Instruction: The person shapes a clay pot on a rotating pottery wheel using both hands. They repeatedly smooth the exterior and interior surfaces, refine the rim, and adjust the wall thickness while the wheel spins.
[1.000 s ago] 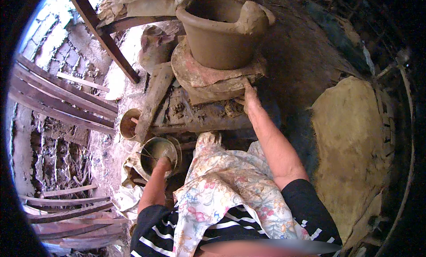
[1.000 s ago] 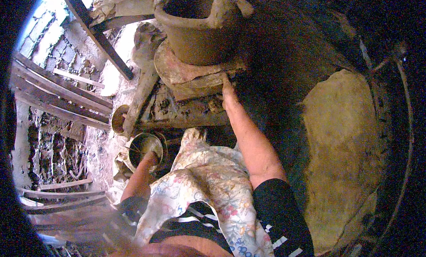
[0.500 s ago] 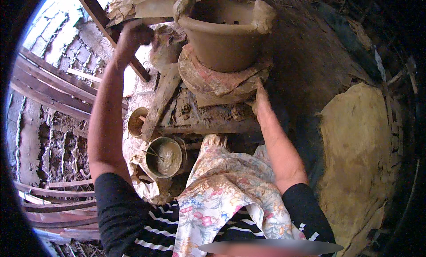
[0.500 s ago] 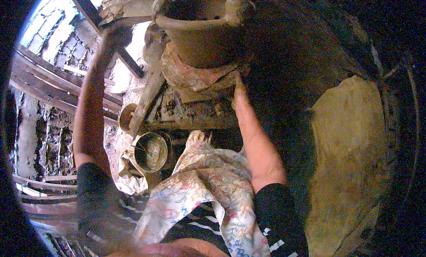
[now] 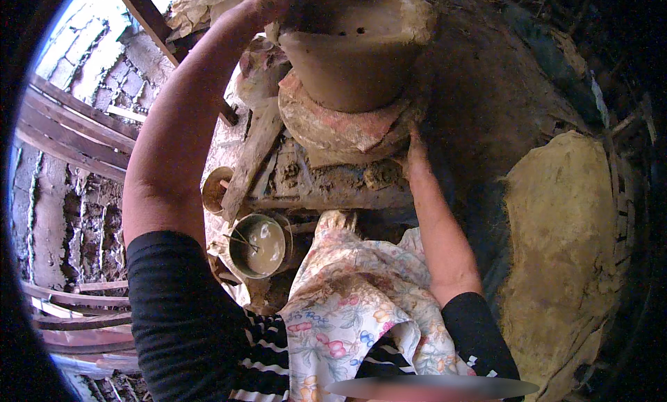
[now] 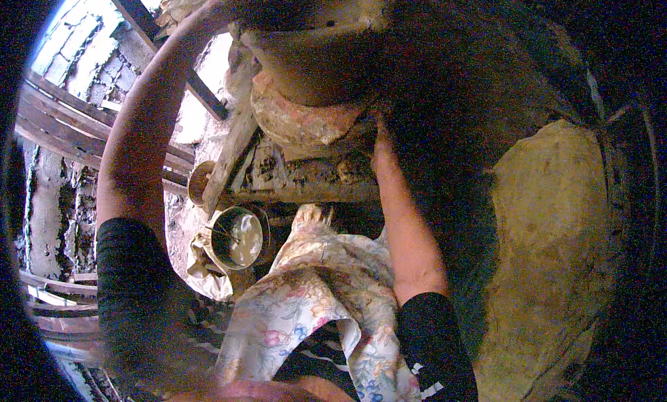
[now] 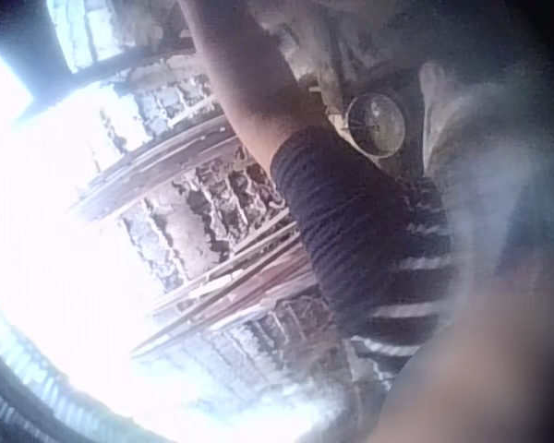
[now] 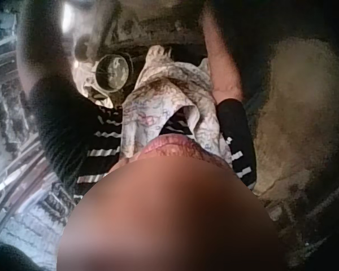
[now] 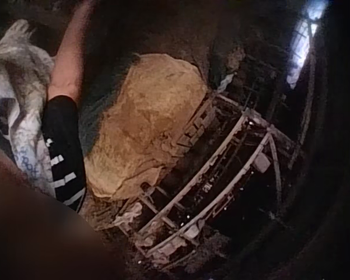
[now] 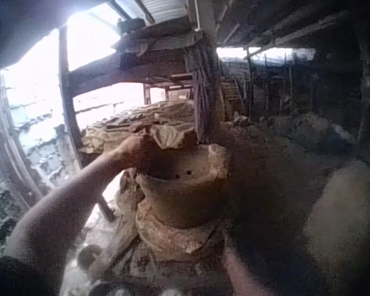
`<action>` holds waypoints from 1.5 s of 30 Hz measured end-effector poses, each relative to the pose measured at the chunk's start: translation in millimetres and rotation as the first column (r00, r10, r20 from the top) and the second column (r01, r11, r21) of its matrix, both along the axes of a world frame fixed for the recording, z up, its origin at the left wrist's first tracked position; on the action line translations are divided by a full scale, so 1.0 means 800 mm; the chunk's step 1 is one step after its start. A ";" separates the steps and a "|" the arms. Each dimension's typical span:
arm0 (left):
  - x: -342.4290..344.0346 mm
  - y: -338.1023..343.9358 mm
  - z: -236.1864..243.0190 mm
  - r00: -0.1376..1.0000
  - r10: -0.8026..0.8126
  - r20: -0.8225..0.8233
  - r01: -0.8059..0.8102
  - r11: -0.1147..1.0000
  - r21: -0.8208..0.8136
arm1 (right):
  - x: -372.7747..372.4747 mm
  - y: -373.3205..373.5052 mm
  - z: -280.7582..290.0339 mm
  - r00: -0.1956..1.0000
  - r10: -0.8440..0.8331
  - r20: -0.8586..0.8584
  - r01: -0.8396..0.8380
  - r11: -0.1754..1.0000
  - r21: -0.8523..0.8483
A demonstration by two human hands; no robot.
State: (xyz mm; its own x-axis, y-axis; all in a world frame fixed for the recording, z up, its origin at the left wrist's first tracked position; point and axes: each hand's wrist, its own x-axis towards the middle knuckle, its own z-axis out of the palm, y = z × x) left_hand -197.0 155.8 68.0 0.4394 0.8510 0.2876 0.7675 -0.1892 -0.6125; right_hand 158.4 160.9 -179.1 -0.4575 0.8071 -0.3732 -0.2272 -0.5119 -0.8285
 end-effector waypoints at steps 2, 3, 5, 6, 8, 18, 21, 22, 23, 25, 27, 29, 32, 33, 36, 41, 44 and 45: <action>0.018 -0.016 -0.012 0.984 0.078 0.161 -0.078 0.997 -0.010 | 0.001 0.005 -0.005 0.999 -0.013 0.040 0.013 1.000 -0.001; 0.029 -0.025 -0.017 0.950 0.191 0.246 -0.193 0.981 -0.014 | 0.003 0.010 -0.008 0.996 -0.024 0.089 0.025 1.000 -0.004; 0.051 -0.053 -0.022 0.946 0.173 0.273 -0.196 0.979 0.062 | 0.004 0.020 -0.016 0.994 -0.020 0.107 0.017 0.999 0.027; 0.062 -0.068 -0.026 0.977 0.048 0.208 -0.079 0.987 0.142 | 0.005 0.025 -0.021 0.997 -0.003 0.079 -0.002 0.998 0.059; 0.084 -0.090 -0.031 0.999 0.003 0.041 -0.010 0.983 0.181 | 0.002 0.033 -0.030 0.997 0.015 0.070 -0.019 0.998 0.060; 0.077 -0.084 -0.027 0.708 0.015 0.706 -0.200 0.963 0.180 | 0.004 0.042 -0.024 0.990 0.021 0.142 -0.009 0.996 -0.085; 0.068 -0.053 -0.018 0.715 0.234 0.659 -0.354 0.934 0.054 | 0.004 0.040 -0.015 0.983 0.002 0.185 0.011 0.997 -0.071; 0.068 -0.039 -0.007 0.740 0.280 0.611 -0.379 0.925 0.034 | 0.005 0.038 -0.013 0.984 0.002 0.177 0.011 0.997 -0.070; 0.068 -0.030 0.003 0.761 0.327 0.561 -0.405 0.914 0.016 | 0.005 0.037 -0.011 0.981 -0.008 0.195 0.020 0.998 -0.058; 0.072 -0.024 0.019 0.801 0.260 0.540 -0.307 0.952 -0.004 | 0.007 0.034 -0.010 0.976 -0.016 0.215 0.026 0.999 -0.042; 0.079 -0.031 0.024 0.679 0.155 0.717 -0.156 0.986 -0.065 | 0.008 0.032 -0.012 0.993 -0.015 0.118 0.019 0.999 -0.034; 0.087 -0.051 0.010 0.846 0.199 0.495 -0.293 0.949 0.118 | 0.006 0.033 -0.016 0.997 -0.025 0.072 0.025 1.000 -0.001; 0.091 -0.052 0.002 0.768 0.477 0.427 -0.501 0.863 -0.063 | 0.002 0.040 -0.024 0.995 -0.040 0.089 0.032 0.995 0.089; 0.089 -0.048 0.003 0.673 0.590 0.446 -0.582 0.795 -0.173 | 0.004 0.043 -0.026 0.995 -0.038 0.097 0.026 0.992 0.121; 0.075 -0.031 0.018 0.628 0.530 0.569 -0.523 0.830 -0.195 | 0.007 0.051 -0.030 0.994 0.007 0.107 -0.022 0.991 0.133; 0.058 -0.077 -0.020 0.363 -0.191 0.912 0.286 0.954 0.086 | 0.007 0.057 -0.027 0.995 0.022 0.102 -0.029 0.998 0.061; 0.055 -0.098 -0.045 0.332 0.018 0.943 -0.078 0.997 0.008 | 0.007 0.066 -0.022 0.993 0.065 0.096 -0.070 0.996 0.051; 0.054 -0.095 -0.045 0.215 0.061 0.975 -0.154 0.988 -0.027 | 0.008 0.069 -0.021 0.992 0.082 0.095 -0.087 0.995 0.048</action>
State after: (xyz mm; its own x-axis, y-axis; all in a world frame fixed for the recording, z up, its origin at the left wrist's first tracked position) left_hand -153.6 79.8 31.8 -0.3144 0.8255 0.4687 0.7847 -0.0519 0.6177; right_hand 165.0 216.3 -195.7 -0.4903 0.7861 -0.3763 -0.1054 -0.4820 -0.8698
